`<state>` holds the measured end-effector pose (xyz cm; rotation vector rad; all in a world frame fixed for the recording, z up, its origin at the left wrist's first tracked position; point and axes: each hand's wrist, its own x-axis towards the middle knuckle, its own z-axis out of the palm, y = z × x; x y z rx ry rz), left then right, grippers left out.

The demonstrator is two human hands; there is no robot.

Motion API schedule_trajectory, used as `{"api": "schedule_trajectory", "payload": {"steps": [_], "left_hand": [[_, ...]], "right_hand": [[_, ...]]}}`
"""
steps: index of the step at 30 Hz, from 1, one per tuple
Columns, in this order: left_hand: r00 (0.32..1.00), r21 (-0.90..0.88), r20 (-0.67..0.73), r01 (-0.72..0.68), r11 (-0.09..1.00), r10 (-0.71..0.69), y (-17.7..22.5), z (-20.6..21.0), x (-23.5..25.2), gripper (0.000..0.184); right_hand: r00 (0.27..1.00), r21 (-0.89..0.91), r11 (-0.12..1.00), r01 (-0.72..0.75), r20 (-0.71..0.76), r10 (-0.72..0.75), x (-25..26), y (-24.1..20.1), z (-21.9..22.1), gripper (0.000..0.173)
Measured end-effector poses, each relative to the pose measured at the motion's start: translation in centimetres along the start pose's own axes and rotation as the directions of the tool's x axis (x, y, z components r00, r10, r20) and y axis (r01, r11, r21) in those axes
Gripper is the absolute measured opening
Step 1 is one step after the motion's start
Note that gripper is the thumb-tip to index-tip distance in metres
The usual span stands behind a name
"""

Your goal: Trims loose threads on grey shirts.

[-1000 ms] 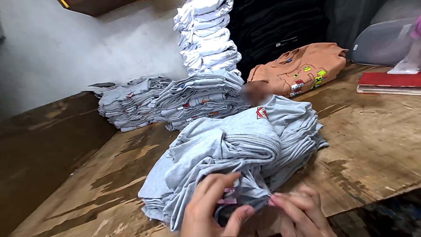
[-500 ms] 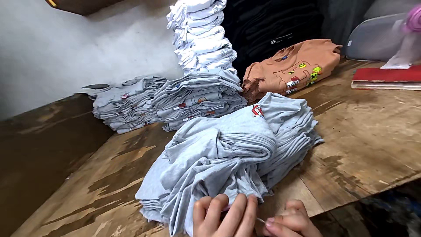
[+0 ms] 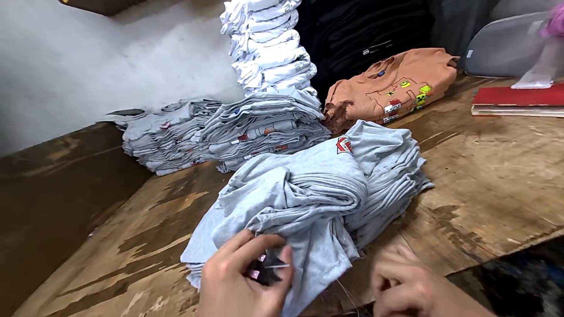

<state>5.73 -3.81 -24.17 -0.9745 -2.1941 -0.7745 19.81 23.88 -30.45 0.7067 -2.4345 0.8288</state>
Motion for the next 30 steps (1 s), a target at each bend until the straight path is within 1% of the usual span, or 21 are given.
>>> {"api": "schedule_trajectory", "payload": {"steps": [1, 2, 3, 4, 5, 6, 7, 8, 9, 10, 11, 12, 14, 15, 17, 18, 20, 23, 25, 27, 30], "left_hand": [[0.998, 0.027, 0.040, 0.054, 0.998, -0.055, 0.7, -0.1, -0.1, 0.025], [0.994, 0.071, 0.068, 0.085, 0.994, -0.090, 1.4, -0.1, -0.2, 0.022], [0.992, 0.112, 0.071, 0.100, 0.989, -0.108, 2.1, 0.1, -0.1, 0.022], [0.993, 0.154, 0.034, 0.105, 0.983, -0.111, 2.8, 0.5, 0.0, 0.025], [0.996, 0.204, -0.030, 0.092, 0.975, -0.088, 3.3, 1.1, 0.1, 0.026], [0.994, 0.246, -0.098, 0.066, 0.967, -0.043, 3.6, 1.9, 0.2, 0.024], [0.989, 0.266, -0.147, 0.032, 0.964, 0.008, 3.6, 2.7, 0.2, 0.020], [0.984, 0.254, -0.169, -0.004, 0.967, 0.048, 3.4, 3.4, 0.0, 0.018], [0.984, 0.226, -0.165, -0.031, 0.974, 0.069, 3.1, 4.0, -0.2, 0.017], [0.986, 0.185, -0.148, -0.049, 0.982, 0.077, 2.5, 4.3, -0.4, 0.017], [0.991, 0.129, -0.113, -0.057, 0.990, 0.072, 2.1, 4.2, -0.8, 0.019], [0.996, 0.064, -0.061, -0.054, 0.997, 0.058, 1.8, 3.7, -1.2, 0.024], [0.997, -0.067, 0.066, -0.043, 0.997, 0.048, 1.8, 2.4, -2.4, 0.039], [0.994, -0.104, 0.093, -0.047, 0.994, 0.056, 2.0, 2.0, -2.9, 0.042], [0.993, -0.116, 0.076, -0.076, 0.990, 0.085, 2.1, 2.0, -3.7, 0.031], [0.993, -0.113, 0.065, -0.090, 0.989, 0.098, 2.2, 2.0, -4.0, 0.026], [0.991, -0.091, 0.053, -0.120, 0.989, 0.125, 2.5, 2.2, -4.3, 0.021], [0.985, -0.029, 0.032, -0.167, 0.986, 0.168, 3.3, 3.0, -4.2, 0.020], [0.981, 0.003, 0.015, -0.193, 0.981, 0.192, 3.5, 3.4, -4.0, 0.016], [0.981, 0.009, 0.021, -0.195, 0.981, 0.195, 3.4, 3.3, -4.0, 0.014], [0.991, -0.002, 0.069, -0.113, 0.994, 0.113, 3.2, 2.1, -4.2, 0.016]], "right_hand": [[0.998, -0.023, 0.999, -0.023, 0.058, 0.024, -0.1, -0.3, -0.5, 0.019], [1.000, -0.039, 0.999, -0.020, 0.017, 0.020, 0.2, -0.5, -0.2, 0.021], [0.996, -0.049, 0.999, 0.000, -0.092, -0.004, 0.7, -0.5, 0.7, 0.022], [0.976, -0.087, 0.996, 0.020, -0.213, -0.038, 1.6, -0.6, 2.0, 0.022], [0.951, -0.166, 0.986, 0.015, -0.301, -0.065, 2.6, -0.5, 3.2, 0.027], [0.932, -0.251, 0.968, -0.021, -0.354, -0.072, 3.5, -0.5, 4.4, 0.035], [0.915, -0.292, 0.955, -0.055, -0.398, -0.070, 4.2, -0.3, 5.5, 0.037], [0.896, -0.288, 0.955, -0.067, -0.438, -0.069, 4.6, 0.0, 6.3, 0.030], [0.875, -0.222, 0.973, -0.056, -0.480, -0.060, 4.6, 0.3, 6.9, 0.020], [0.856, -0.116, 0.993, -0.030, -0.516, -0.035, 4.4, 0.4, 7.0, 0.013], [0.838, 0.010, 1.000, 0.005, -0.546, 0.002, 4.1, 0.5, 6.9, 0.009], [0.823, 0.137, 0.990, 0.038, -0.566, 0.047, 3.8, 0.6, 6.7, 0.008], [0.805, 0.370, 0.926, 0.080, -0.572, 0.159, 3.1, 0.5, 6.4, 0.010], [0.802, 0.465, 0.881, 0.087, -0.557, 0.215, 2.8, 0.5, 6.3, 0.011], [0.805, 0.581, 0.810, 0.078, -0.516, 0.293, 2.4, 0.4, 6.3, 0.011], [0.797, 0.615, 0.785, 0.076, -0.511, 0.323, 2.4, 0.4, 6.4, 0.011], [0.764, 0.672, 0.735, 0.090, -0.519, 0.382, 2.6, 0.3, 6.8, 0.011], [0.736, 0.701, 0.705, 0.114, -0.535, 0.414, 3.2, -0.4, 7.1, 0.011], [0.743, 0.682, 0.724, 0.108, -0.539, 0.397, 3.4, -0.9, 7.2, 0.010], [0.769, 0.649, 0.754, 0.095, -0.529, 0.358, 3.3, -1.1, 6.9, 0.011], [0.837, 0.613, 0.785, 0.091, -0.474, 0.273, 2.4, -0.8, 5.5, 0.012]]}}
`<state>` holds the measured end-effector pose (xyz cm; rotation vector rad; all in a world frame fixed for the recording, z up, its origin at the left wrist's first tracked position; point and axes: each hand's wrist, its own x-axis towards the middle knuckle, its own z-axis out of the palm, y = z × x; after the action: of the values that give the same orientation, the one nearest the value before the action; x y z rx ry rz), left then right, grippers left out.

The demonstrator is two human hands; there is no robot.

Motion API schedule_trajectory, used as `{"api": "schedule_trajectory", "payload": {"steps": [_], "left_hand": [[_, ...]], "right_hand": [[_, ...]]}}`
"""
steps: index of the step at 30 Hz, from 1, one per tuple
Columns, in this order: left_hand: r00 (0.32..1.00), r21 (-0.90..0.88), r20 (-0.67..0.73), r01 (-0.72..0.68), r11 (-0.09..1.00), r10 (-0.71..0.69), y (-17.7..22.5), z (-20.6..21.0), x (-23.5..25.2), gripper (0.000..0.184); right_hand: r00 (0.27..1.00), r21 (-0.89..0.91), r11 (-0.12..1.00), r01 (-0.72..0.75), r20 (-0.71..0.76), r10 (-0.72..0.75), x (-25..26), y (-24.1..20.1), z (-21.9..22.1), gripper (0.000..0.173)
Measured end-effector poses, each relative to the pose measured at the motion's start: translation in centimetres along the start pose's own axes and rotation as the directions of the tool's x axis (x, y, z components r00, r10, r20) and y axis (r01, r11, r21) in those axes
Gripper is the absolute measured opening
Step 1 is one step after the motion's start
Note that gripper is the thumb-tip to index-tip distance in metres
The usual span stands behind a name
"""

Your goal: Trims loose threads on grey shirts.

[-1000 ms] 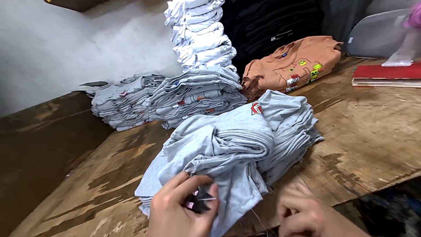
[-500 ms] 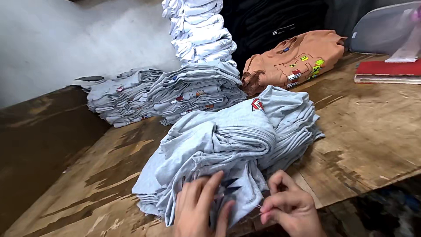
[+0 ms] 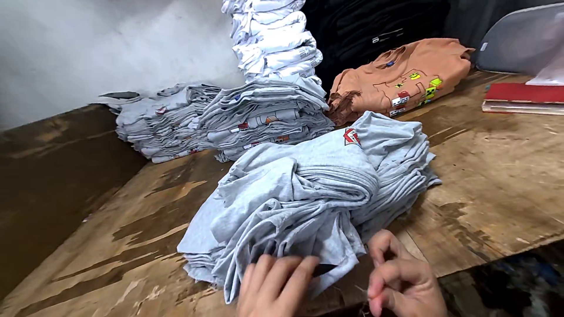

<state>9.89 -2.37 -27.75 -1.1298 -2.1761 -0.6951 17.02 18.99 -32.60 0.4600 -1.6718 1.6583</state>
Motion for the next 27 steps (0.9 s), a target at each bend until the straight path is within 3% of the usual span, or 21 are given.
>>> {"api": "schedule_trajectory", "payload": {"steps": [2, 4, 6, 11, 13, 16, 17, 19, 21, 23, 25, 26, 27], "left_hand": [[0.999, 0.028, 0.020, 0.037, 0.999, -0.037, -0.1, -0.2, -0.1, 0.019], [0.999, 0.048, 0.009, 0.038, 0.998, -0.039, 0.2, 0.3, 0.1, 0.020], [1.000, 0.062, -0.018, 0.019, 0.998, -0.018, 0.6, 1.1, 0.4, 0.019], [0.999, 0.047, 0.034, 0.006, 0.999, -0.007, 0.6, 0.7, 0.1, 0.017], [0.995, 0.039, 0.096, 0.005, 0.999, -0.009, 0.5, 0.5, -0.3, 0.026], [0.996, 0.009, 0.090, 0.011, 1.000, -0.012, 0.1, 1.0, -0.6, 0.017], [0.995, -0.043, 0.097, 0.028, 0.999, -0.024, -0.1, 0.7, -0.4, 0.018], [0.990, -0.176, 0.123, 0.088, 0.980, -0.067, -0.3, -0.4, 0.4, 0.021], [0.981, -0.288, 0.126, 0.176, 0.941, -0.145, -0.4, -1.1, 1.5, 0.026], [0.967, -0.346, 0.127, 0.252, 0.904, -0.221, -1.1, -0.9, 2.4, 0.030], [0.956, -0.402, 0.117, 0.294, 0.867, -0.269, -1.7, -0.3, 3.2, 0.030], [0.953, -0.423, 0.116, 0.303, 0.854, -0.281, -1.8, -0.2, 3.5, 0.028], [0.951, -0.438, 0.119, 0.309, 0.844, -0.286, -1.8, -0.1, 3.7, 0.028]], "right_hand": [[0.987, -0.070, 0.997, 0.043, 0.158, -0.031, 0.0, 0.0, -1.7, 0.021], [0.951, -0.194, 0.975, 0.109, 0.306, -0.046, 0.0, 0.0, -3.0, 0.043], [0.947, -0.329, 0.934, 0.137, 0.321, -0.025, -0.1, 0.0, -3.4, 0.052], [0.989, -0.636, 0.757, 0.149, 0.101, -0.110, -0.8, 0.4, -2.9, 0.030], [0.984, -0.696, 0.698, 0.168, 0.073, -0.165, -0.9, 0.5, -1.9, 0.024], [0.963, -0.746, 0.626, 0.228, 0.078, -0.258, -0.3, 1.1, 0.4, 0.023], [0.955, -0.723, 0.645, 0.248, 0.069, -0.290, 0.1, 1.4, 1.2, 0.017], [0.954, -0.519, 0.819, 0.245, -0.021, -0.299, 1.1, 1.9, 2.5, 0.010], [0.984, -0.142, 0.984, 0.108, -0.128, -0.127, 2.7, 1.8, 3.5, 0.014], [0.989, 0.027, 0.999, 0.047, -0.140, -0.043, 4.0, 2.3, 3.7, 0.024], [0.982, -0.228, 0.960, 0.161, -0.062, -0.180, 4.2, 2.9, 3.4, 0.043], [0.963, -0.433, 0.869, 0.241, -0.003, -0.268, 4.0, 2.8, 3.2, 0.044], [0.934, -0.581, 0.751, 0.313, 0.043, -0.356, 3.5, 2.8, 3.0, 0.033]]}}
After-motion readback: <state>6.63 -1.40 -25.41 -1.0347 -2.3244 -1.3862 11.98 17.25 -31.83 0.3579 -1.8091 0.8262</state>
